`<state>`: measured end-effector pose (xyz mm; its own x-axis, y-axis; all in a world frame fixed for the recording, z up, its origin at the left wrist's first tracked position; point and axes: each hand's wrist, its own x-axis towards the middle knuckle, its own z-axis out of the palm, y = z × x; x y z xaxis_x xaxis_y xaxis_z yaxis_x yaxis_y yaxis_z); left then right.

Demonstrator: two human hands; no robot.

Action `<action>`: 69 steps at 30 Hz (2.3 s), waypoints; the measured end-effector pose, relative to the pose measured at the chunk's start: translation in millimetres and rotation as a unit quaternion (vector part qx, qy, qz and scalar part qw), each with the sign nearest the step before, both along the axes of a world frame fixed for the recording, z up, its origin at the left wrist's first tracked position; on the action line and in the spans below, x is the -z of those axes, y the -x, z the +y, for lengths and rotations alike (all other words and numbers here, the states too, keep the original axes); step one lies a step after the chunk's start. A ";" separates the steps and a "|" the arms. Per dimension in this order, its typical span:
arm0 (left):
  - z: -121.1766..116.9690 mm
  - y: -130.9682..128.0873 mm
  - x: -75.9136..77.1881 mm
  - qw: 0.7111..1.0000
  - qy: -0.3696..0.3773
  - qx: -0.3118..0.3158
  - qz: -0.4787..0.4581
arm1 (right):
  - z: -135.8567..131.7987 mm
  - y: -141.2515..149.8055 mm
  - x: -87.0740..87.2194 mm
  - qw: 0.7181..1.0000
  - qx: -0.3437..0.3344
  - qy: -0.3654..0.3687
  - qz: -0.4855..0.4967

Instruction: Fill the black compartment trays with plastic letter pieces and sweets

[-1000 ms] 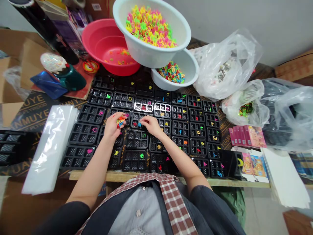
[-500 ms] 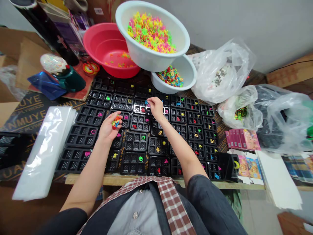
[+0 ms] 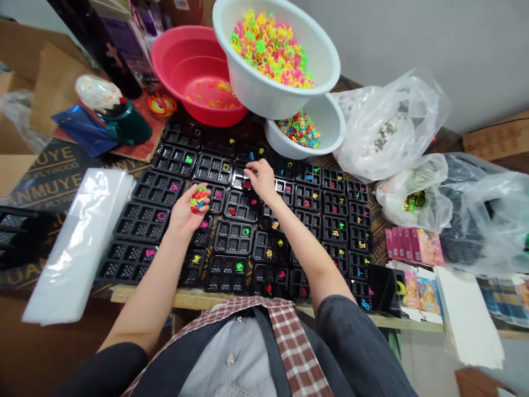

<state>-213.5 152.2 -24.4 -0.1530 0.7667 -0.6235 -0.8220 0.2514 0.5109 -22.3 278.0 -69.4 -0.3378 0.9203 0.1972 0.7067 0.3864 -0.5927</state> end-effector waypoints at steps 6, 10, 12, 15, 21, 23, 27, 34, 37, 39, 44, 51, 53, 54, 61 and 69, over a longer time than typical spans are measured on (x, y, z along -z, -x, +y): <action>-2.0 -3.5 4.9 1.000 -0.017 0.002 0.015 | -83.6 4.7 -8.6 0.985 -0.113 0.107 -0.071; -2.2 -3.9 5.0 0.999 -0.028 0.015 0.028 | -96.3 14.6 -8.6 0.982 -0.101 0.131 -0.094; -2.2 -4.1 4.7 0.999 -0.030 0.019 0.039 | -95.6 14.9 -10.8 0.983 -0.099 0.134 -0.070; -2.5 -6.3 4.4 0.997 -0.030 0.023 0.062 | -95.2 6.3 -13.3 0.990 -0.079 0.114 -0.007; -5.2 -17.9 4.4 0.993 -0.018 0.060 0.102 | -102.7 -16.4 -6.9 0.993 -0.026 0.117 -0.017; -7.1 -24.0 5.3 0.990 -0.016 0.080 0.117 | -106.6 -16.4 -8.9 0.993 -0.020 0.114 0.017; -12.8 -39.2 8.6 0.976 -0.026 0.147 0.161 | -114.1 -7.5 -23.1 0.979 -0.019 0.140 0.149; -14.0 -40.9 10.3 0.968 -0.060 0.187 0.157 | -129.9 -10.3 -40.6 0.972 0.008 0.107 0.210; -8.6 -29.2 10.5 0.987 -0.036 0.123 0.100 | -147.8 -18.4 -35.2 0.982 -0.059 0.095 0.154; -5.6 -23.5 10.9 0.995 -0.009 0.095 0.033 | -162.0 -21.4 -26.3 0.979 -0.136 0.120 0.096; -5.2 -26.3 10.9 0.994 0.033 0.081 -0.069 | -176.8 -22.2 -15.6 0.976 -0.178 0.114 0.051; -14.2 -47.5 10.4 0.976 0.023 0.182 -0.118 | -138.4 -24.6 -42.2 0.994 -0.059 0.019 0.091; -15.8 -51.5 11.9 0.973 0.016 0.198 -0.120 | -130.8 -26.3 -41.7 0.993 -0.086 0.025 0.070; -16.4 -52.9 12.8 0.972 0.013 0.204 -0.117 | -128.8 -27.2 -40.3 0.993 -0.094 0.029 0.064; -20.3 -58.5 17.8 0.971 -0.012 0.229 -0.062 | -129.9 -30.3 -36.7 0.989 -0.062 0.080 0.104; -16.8 -56.9 20.3 0.985 0.019 0.170 -0.026 | -158.0 -30.7 -55.7 0.987 -0.054 0.095 0.122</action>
